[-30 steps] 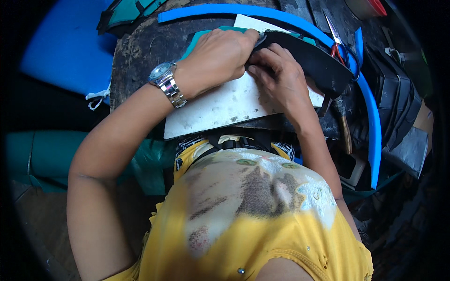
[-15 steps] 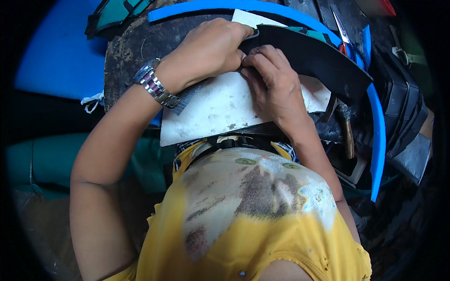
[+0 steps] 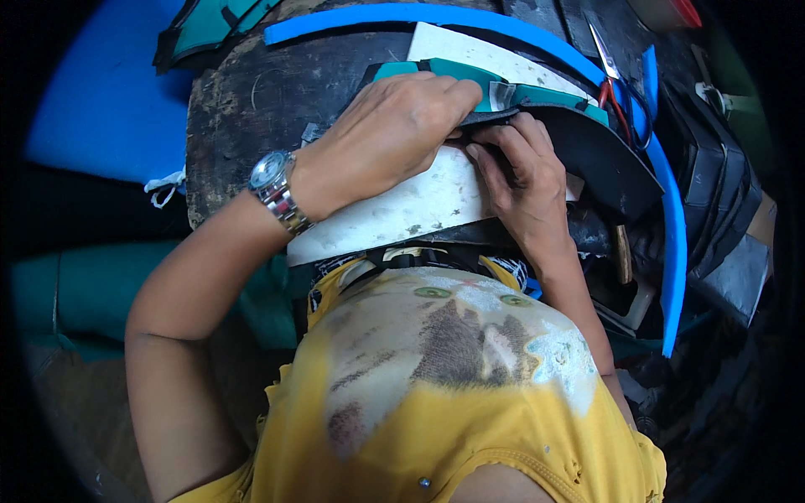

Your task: The person assembles footwear components on a workbench. They place a black fabric piece over a white board, use a hammer to press the edges, cut a blue foam strip with scissors, and fit the foam into the fabric. The person repeats the process with another fabric piece, hammering and fitting foam into place.

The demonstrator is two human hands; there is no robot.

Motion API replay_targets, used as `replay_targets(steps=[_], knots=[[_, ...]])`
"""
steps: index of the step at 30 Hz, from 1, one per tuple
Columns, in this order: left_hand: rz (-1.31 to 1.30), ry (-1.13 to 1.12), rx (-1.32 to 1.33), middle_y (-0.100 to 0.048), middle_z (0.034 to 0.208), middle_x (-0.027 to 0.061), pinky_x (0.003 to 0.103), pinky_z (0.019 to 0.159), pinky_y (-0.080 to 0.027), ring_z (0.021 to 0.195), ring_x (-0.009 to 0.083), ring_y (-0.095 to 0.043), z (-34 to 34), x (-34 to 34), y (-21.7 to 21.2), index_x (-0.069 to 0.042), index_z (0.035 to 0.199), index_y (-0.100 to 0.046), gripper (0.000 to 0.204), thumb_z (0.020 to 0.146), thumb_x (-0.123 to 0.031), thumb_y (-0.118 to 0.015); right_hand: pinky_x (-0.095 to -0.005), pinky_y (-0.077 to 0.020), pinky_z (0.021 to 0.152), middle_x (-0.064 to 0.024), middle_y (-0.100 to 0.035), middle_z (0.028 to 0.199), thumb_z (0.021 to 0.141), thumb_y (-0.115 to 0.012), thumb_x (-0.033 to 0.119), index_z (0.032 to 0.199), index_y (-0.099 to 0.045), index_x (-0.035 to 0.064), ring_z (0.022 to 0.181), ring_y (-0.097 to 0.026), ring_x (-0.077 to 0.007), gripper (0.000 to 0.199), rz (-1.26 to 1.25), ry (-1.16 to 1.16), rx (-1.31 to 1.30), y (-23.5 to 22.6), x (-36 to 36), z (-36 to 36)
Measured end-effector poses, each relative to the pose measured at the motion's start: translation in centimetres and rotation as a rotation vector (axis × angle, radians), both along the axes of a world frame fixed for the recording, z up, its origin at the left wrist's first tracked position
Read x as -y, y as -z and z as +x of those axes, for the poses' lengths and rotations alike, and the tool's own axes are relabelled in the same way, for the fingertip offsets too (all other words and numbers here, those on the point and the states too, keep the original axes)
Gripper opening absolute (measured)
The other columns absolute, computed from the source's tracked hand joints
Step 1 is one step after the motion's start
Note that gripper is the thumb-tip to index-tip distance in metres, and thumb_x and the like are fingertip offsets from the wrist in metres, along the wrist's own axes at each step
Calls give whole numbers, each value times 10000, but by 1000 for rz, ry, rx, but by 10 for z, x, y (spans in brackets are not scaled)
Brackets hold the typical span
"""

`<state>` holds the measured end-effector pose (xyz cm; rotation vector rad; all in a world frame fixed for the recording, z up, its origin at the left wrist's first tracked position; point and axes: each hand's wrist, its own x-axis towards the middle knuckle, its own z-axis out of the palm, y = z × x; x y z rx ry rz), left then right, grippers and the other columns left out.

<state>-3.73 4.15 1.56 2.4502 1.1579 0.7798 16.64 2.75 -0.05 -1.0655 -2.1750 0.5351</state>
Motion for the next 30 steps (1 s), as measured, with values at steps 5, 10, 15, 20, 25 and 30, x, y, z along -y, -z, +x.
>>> replay_targets(steps=[5, 10, 15, 20, 25, 30], knots=[[-158, -2, -130, -675, 817, 228, 498, 675, -530, 802, 436, -674, 6, -13, -5, 20, 999, -566, 216, 802, -21, -647, -394, -489, 778, -110, -563, 931, 806, -739, 16, 992, -675, 41, 866, -559, -297, 198, -57, 44, 11, 1, 5, 7], [-154, -48, -217, -681, 810, 255, 498, 696, -555, 823, 430, -693, 16, -13, -8, 26, 1000, -593, 240, 786, -43, -678, -402, -491, 798, -108, -561, 969, 820, -707, 4, 1022, -670, 49, 901, -558, -301, 210, -79, 12, 86, -7, 3, 4], [-136, -73, -223, -690, 819, 246, 507, 719, -562, 832, 435, -694, 20, -11, -5, 40, 994, -598, 240, 788, -52, -681, -417, -489, 811, -127, -563, 999, 791, -670, -51, 1025, -648, 25, 936, -564, -332, 247, -27, -35, 136, -8, 2, -3], [-272, -56, -72, -673, 864, 266, 512, 774, -538, 882, 457, -666, 7, -11, -8, 52, 1008, -572, 241, 812, -49, -668, -409, -509, 795, -129, -585, 996, 770, -697, -66, 999, -648, 17, 922, -585, -330, 248, 16, -71, -2, 3, -2, -8], [-197, -107, -41, -617, 962, 271, 507, 822, -509, 967, 458, -612, 4, 17, -7, 40, 1030, -536, 241, 828, 2, -661, -386, -516, 773, -109, -606, 935, 761, -738, -46, 953, -668, 11, 887, -602, -307, 212, -12, -74, -82, 5, -4, -3], [-295, -202, 36, -585, 768, 236, 477, 676, -485, 777, 445, -622, -2, 10, -2, 22, 1033, -544, 290, 821, -59, -725, -383, -515, 774, -110, -610, 912, 765, -746, -36, 937, -674, 8, 866, -604, -305, 191, 17, -54, -97, 6, -4, -6]])
